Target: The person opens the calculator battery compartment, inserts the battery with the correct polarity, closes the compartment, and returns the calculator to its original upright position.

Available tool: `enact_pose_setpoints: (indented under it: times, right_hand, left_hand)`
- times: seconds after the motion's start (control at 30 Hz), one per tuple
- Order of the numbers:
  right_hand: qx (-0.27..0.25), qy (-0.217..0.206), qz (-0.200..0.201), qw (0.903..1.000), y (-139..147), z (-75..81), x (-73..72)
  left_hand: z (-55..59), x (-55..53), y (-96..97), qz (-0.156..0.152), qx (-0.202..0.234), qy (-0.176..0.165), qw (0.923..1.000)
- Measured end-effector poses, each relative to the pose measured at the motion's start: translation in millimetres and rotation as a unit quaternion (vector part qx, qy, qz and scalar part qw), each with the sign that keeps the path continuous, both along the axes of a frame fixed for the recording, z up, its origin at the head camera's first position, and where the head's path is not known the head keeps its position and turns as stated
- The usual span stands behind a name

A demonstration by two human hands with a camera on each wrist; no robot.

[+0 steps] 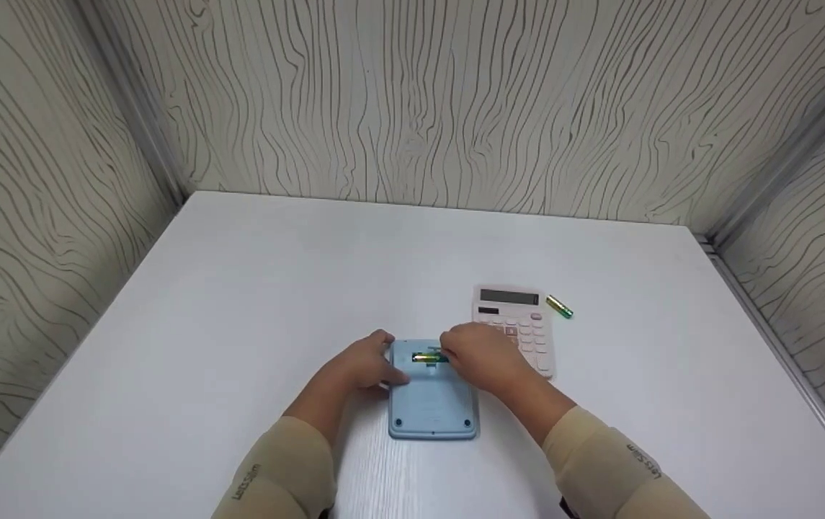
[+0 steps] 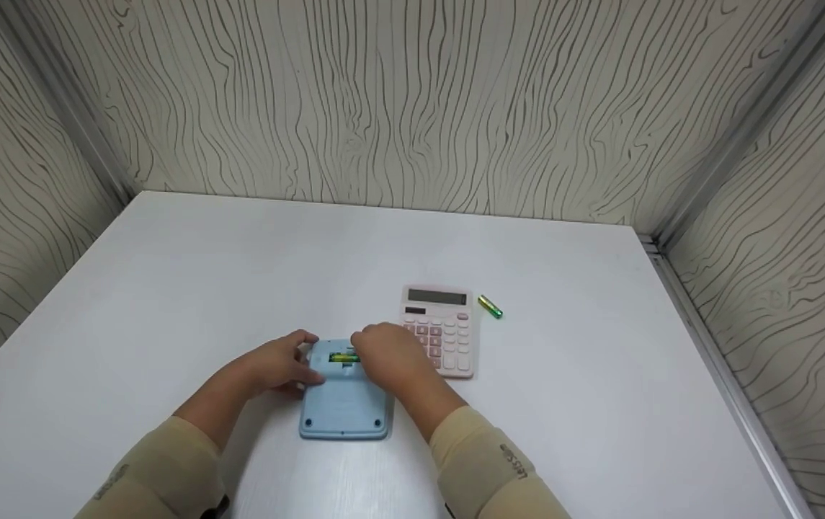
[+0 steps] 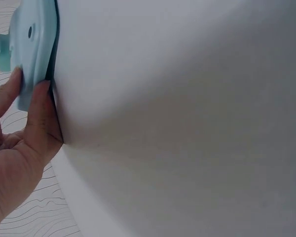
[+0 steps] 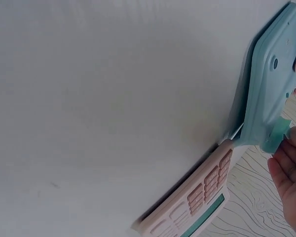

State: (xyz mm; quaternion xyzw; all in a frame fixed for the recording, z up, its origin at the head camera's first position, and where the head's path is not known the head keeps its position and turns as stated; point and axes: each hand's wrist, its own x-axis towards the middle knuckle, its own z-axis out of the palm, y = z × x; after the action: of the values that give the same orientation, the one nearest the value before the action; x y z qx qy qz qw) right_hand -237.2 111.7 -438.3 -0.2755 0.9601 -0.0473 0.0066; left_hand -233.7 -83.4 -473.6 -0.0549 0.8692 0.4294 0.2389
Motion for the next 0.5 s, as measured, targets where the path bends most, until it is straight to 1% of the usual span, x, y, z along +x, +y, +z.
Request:
enact_pose_setpoints:
  times: [0.07, 0.2, 0.4, 0.5]
  right_hand:
    - [0.001, -0.001, 0.003, 1.0, -3, -2.1, 0.1]
    - [0.001, 0.009, 0.013, 0.9999, -8, -4.7, 1.1]
    - [-0.003, 0.017, 0.037, 0.9992, -12, -5.0, 2.9]
    - [0.0, 0.015, 0.04, 0.9991, -13, -4.1, 4.0]
  left_hand:
    - [0.0, 0.0, 0.4, 0.001, 0.0, 0.0, 1.0]
    - [0.0, 0.4, 0.8, 0.004, -0.001, -0.001, 1.0]
    - [2.1, 0.9, 0.8, 0.004, -0.007, -0.004, 1.0]
    - [3.4, 1.0, 0.9, 0.006, -0.007, -0.006, 0.9999]
